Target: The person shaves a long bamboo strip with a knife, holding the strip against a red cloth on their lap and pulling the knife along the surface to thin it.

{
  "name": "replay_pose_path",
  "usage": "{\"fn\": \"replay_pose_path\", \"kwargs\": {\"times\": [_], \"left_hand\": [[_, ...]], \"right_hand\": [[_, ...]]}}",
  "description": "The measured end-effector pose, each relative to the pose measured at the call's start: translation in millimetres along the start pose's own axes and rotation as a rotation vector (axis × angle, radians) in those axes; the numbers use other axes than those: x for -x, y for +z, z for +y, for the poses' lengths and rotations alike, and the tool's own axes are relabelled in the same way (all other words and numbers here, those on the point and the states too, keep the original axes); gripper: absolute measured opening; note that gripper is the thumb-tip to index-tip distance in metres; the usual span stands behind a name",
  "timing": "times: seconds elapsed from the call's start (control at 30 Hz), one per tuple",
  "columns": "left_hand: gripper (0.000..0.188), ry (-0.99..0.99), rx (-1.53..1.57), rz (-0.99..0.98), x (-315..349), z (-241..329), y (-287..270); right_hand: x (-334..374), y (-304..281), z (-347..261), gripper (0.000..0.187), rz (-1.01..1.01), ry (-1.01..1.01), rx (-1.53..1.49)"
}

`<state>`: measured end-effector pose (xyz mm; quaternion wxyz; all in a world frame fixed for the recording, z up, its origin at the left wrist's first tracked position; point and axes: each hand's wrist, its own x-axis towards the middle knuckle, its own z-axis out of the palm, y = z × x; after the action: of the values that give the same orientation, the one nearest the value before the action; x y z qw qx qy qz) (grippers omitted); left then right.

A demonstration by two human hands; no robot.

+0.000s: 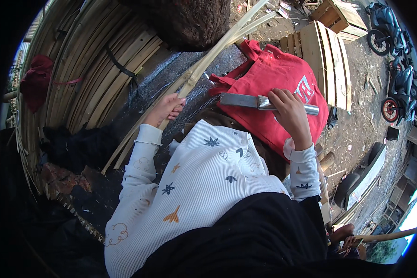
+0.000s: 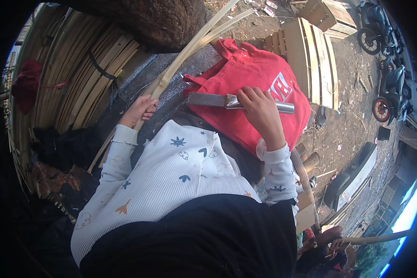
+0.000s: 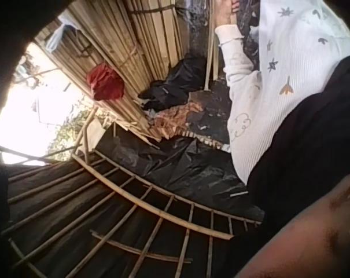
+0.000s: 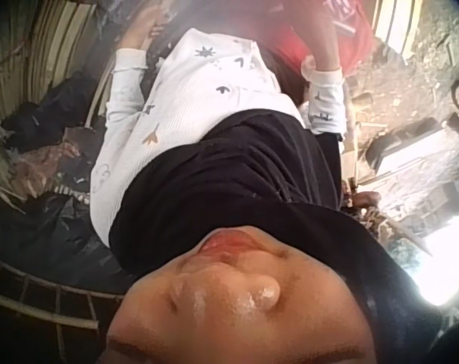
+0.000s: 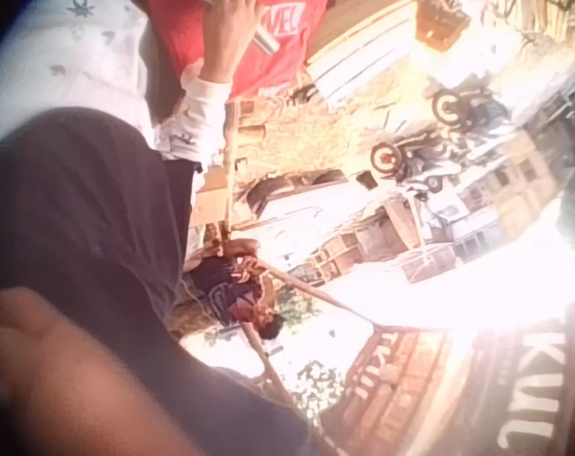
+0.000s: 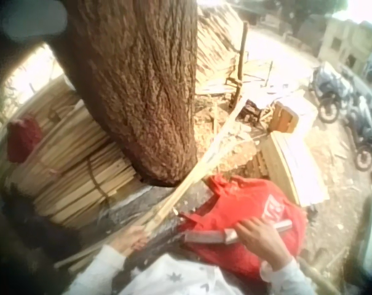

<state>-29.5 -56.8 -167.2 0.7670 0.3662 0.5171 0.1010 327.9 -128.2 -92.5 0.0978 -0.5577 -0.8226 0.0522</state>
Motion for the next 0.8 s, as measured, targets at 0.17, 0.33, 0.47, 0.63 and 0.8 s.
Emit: {"fn": "replay_pose_path", "kwargs": {"times": [0.17,0.33,0.47,0.63,0.8], "left_hand": [[0.025,0.093,-0.013,-0.034,-1,10,15],[0.028,0.142,-0.084,-0.025,3,27,32],[0.031,0.126,-0.139,-0.095,0,37,45],[0.043,-0.020,-0.112,-0.304,9,58,85],[0.045,-0.159,-0.159,-0.359,2,80,119]], "right_hand": [[2,0,0,0.033,-0.010,0.051,-0.026],[6,-1,1,0.037,0.015,0.091,-0.067],[12,-3,0,0.036,0.050,0.198,-0.106],[21,-6,-3,0.030,0.178,0.421,-0.187],[41,-22,-7,0.030,0.191,0.631,-0.336]]}}
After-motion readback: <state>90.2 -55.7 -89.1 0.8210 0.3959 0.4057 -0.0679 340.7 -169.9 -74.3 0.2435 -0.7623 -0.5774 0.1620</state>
